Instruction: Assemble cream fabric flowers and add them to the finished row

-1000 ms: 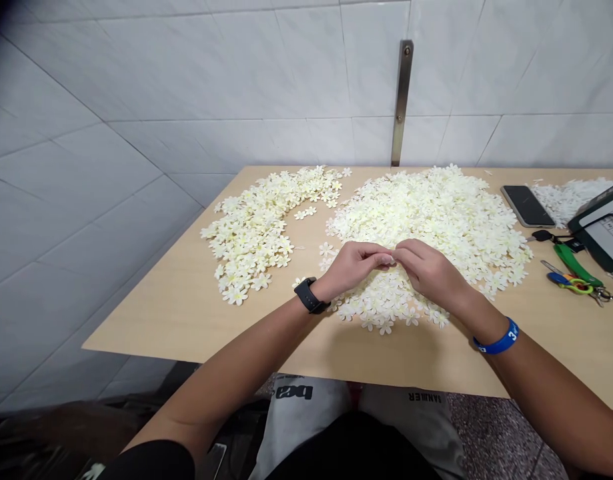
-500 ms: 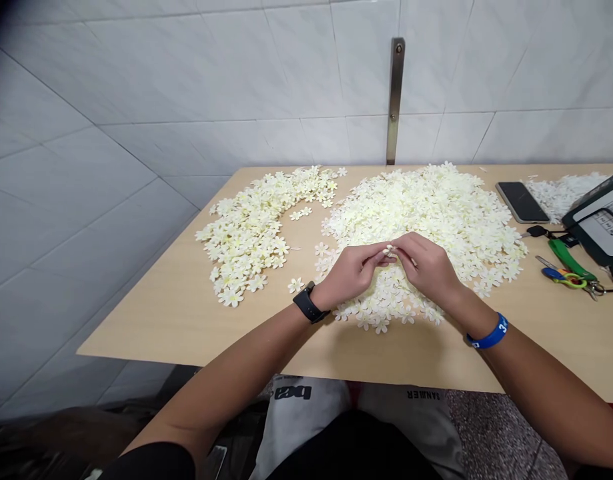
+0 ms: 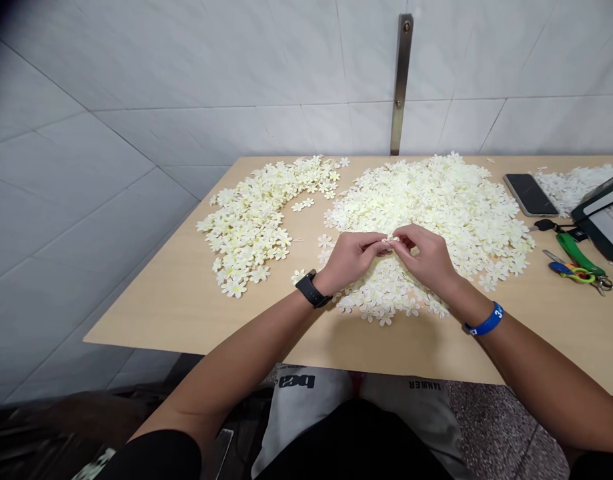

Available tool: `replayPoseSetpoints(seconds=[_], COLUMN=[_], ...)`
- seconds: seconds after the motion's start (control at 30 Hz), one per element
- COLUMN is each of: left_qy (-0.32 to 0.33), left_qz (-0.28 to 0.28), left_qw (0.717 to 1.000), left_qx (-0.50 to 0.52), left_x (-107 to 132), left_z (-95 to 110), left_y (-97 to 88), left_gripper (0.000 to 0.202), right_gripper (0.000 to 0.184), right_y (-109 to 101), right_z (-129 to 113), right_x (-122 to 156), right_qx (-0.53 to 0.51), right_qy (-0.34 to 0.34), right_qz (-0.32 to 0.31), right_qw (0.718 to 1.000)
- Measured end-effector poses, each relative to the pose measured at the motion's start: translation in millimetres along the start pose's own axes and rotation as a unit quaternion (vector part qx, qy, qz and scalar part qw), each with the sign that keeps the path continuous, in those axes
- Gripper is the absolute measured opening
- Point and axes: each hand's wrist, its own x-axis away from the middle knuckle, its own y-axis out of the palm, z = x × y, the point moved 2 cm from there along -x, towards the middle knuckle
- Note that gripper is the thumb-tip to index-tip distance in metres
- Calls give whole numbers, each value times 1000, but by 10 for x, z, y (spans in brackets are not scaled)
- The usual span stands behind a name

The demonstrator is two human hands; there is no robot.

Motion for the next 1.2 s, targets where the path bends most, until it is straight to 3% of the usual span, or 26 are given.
replayPoseSetpoints(seconds=[0.13, 0.3, 0.37, 0.43, 0.57, 0.63, 0.77, 0.83, 0.97, 1.03, 1.1, 1.2], left_qy=[7, -40, -58, -53, 2, 22, 29, 15, -17, -11, 15, 47], left_qz=[-6, -54, -55, -52, -9, 12, -10, -33, -72, -95, -114, -109], left_qw=[999, 997, 997, 997, 1000, 1000, 998, 998, 996, 987, 976, 974], left_qx=[33, 46, 21, -1, -27, -8, 49, 46, -51, -128, -186, -194], left_x=[24, 4, 0, 3, 19, 26, 19, 6, -17, -15, -6, 9], left_z=[-11, 42, 54, 65, 85, 83, 62, 57, 70, 85, 96, 93], left_y=[38, -12, -25, -21, 4, 14, 4, -24, -75, -70, -49, -22], left_gripper=[31, 17, 9, 13, 33, 31, 32, 30, 18, 16, 21, 33], right_gripper=[4, 22, 27, 24, 9, 10, 15, 12, 15, 17, 16, 7], right_y=[-48, -124, -104, -67, -4, 8, -36, -75, -99, -87, -74, -63], right_z=[-14, -22, -51, -89, -151, -166, -94, -43, -57, -96, -118, -96], right_x=[-8, 11, 26, 32, 32, 37, 36, 29, 40, 55, 55, 28], right_qx=[-9, 3, 7, 0, -48, -61, -37, -5, 69, 88, 74, 10], right_qy=[11, -134, -158, -125, 37, 68, 68, 34, -98, -123, -98, 9], right_qz=[-15, -79, -90, -77, -14, -3, 3, -12, -105, -143, -154, -114], right_qw=[1000, 988, 983, 989, 998, 996, 997, 999, 987, 978, 980, 993])
